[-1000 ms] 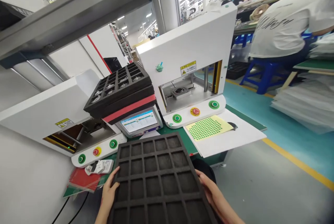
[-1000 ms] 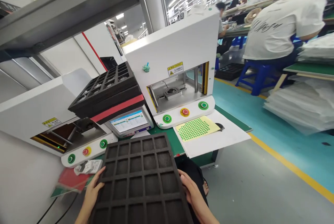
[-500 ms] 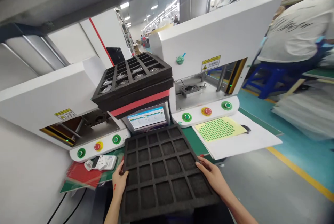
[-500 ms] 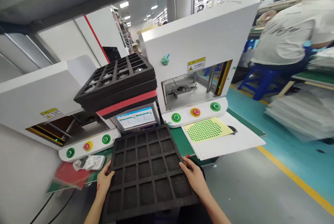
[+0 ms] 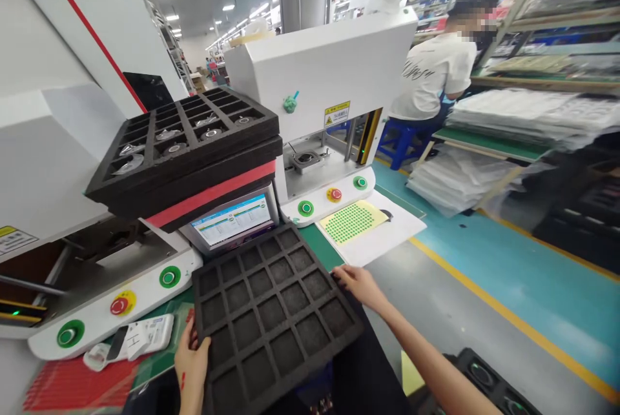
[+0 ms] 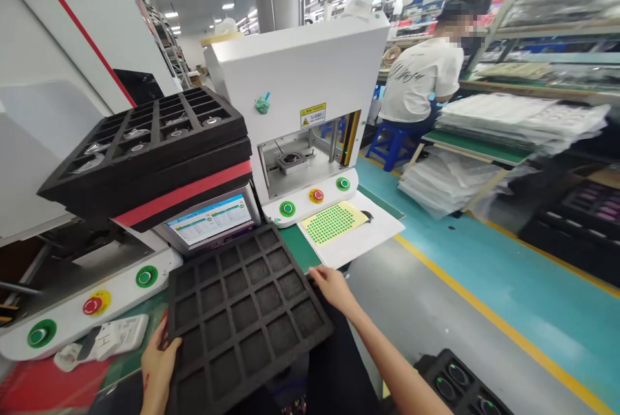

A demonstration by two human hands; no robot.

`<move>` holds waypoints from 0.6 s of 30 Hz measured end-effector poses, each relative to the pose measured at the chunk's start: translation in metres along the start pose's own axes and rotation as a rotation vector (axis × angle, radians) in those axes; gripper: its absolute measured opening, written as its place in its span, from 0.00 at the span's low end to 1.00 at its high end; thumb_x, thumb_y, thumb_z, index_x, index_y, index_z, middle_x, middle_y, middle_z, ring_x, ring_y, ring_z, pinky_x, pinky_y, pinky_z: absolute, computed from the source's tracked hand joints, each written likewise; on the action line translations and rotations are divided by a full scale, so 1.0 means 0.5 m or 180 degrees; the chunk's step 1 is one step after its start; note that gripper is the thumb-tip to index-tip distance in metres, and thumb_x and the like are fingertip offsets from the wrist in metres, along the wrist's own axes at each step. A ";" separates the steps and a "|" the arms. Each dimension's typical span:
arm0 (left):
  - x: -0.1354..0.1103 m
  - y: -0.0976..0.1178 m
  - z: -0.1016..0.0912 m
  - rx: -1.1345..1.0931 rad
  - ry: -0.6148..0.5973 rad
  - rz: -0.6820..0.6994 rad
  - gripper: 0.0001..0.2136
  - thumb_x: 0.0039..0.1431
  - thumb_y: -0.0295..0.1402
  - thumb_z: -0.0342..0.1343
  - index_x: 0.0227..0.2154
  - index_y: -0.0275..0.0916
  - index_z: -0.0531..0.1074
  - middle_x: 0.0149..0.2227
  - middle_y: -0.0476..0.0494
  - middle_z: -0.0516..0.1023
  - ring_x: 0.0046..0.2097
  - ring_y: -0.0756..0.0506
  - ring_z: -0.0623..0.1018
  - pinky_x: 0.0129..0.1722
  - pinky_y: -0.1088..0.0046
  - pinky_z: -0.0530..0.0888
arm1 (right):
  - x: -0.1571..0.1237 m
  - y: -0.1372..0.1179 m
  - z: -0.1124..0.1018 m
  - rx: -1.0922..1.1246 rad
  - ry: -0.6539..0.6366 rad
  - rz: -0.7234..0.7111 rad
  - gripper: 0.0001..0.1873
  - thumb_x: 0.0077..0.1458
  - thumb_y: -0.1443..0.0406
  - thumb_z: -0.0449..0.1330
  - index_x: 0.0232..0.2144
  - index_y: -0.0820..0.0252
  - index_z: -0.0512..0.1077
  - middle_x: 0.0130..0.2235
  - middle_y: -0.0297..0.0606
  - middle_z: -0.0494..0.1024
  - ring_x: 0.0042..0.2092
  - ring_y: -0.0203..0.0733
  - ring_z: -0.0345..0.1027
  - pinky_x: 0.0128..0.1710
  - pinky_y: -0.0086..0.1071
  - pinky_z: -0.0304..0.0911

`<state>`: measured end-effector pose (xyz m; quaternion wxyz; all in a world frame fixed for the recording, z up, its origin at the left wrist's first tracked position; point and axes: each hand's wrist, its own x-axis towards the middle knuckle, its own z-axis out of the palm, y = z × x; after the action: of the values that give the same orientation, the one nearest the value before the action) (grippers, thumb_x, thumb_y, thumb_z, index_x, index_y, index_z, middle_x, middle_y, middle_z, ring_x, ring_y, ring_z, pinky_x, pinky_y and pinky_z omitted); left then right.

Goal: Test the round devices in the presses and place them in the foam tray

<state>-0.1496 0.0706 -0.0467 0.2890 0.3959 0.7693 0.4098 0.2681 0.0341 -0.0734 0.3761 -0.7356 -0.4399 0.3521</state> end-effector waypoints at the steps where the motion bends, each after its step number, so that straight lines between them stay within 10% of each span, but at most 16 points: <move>1: 0.001 -0.003 0.001 -0.0014 -0.0012 0.0049 0.26 0.41 0.28 0.56 0.49 0.35 0.72 0.43 0.36 0.80 0.47 0.35 0.80 0.50 0.58 0.76 | 0.016 0.004 -0.026 -0.0203 0.0129 0.0005 0.12 0.64 0.59 0.58 0.41 0.64 0.72 0.40 0.37 0.76 0.39 0.40 0.72 0.40 0.38 0.71; 9: -0.012 0.010 -0.014 0.0104 0.0123 0.0567 0.30 0.38 0.40 0.55 0.48 0.32 0.67 0.47 0.30 0.75 0.49 0.31 0.77 0.52 0.50 0.72 | 0.195 0.006 -0.223 -0.1543 0.1169 0.0168 0.17 0.62 0.61 0.59 0.52 0.61 0.68 0.54 0.44 0.69 0.52 0.49 0.67 0.51 0.49 0.65; 18: -0.030 0.002 -0.015 0.0612 0.0353 0.1763 0.19 0.49 0.45 0.49 0.42 0.40 0.70 0.45 0.35 0.75 0.47 0.33 0.77 0.53 0.53 0.72 | 0.293 -0.018 -0.234 -0.1873 0.1080 0.0440 0.17 0.62 0.61 0.59 0.52 0.62 0.67 0.52 0.44 0.71 0.49 0.47 0.69 0.48 0.47 0.68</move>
<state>-0.1473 0.0554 -0.0402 0.0848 0.5933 0.6819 0.4193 0.4176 0.1423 -0.0379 0.1909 -0.8886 -0.4030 0.1074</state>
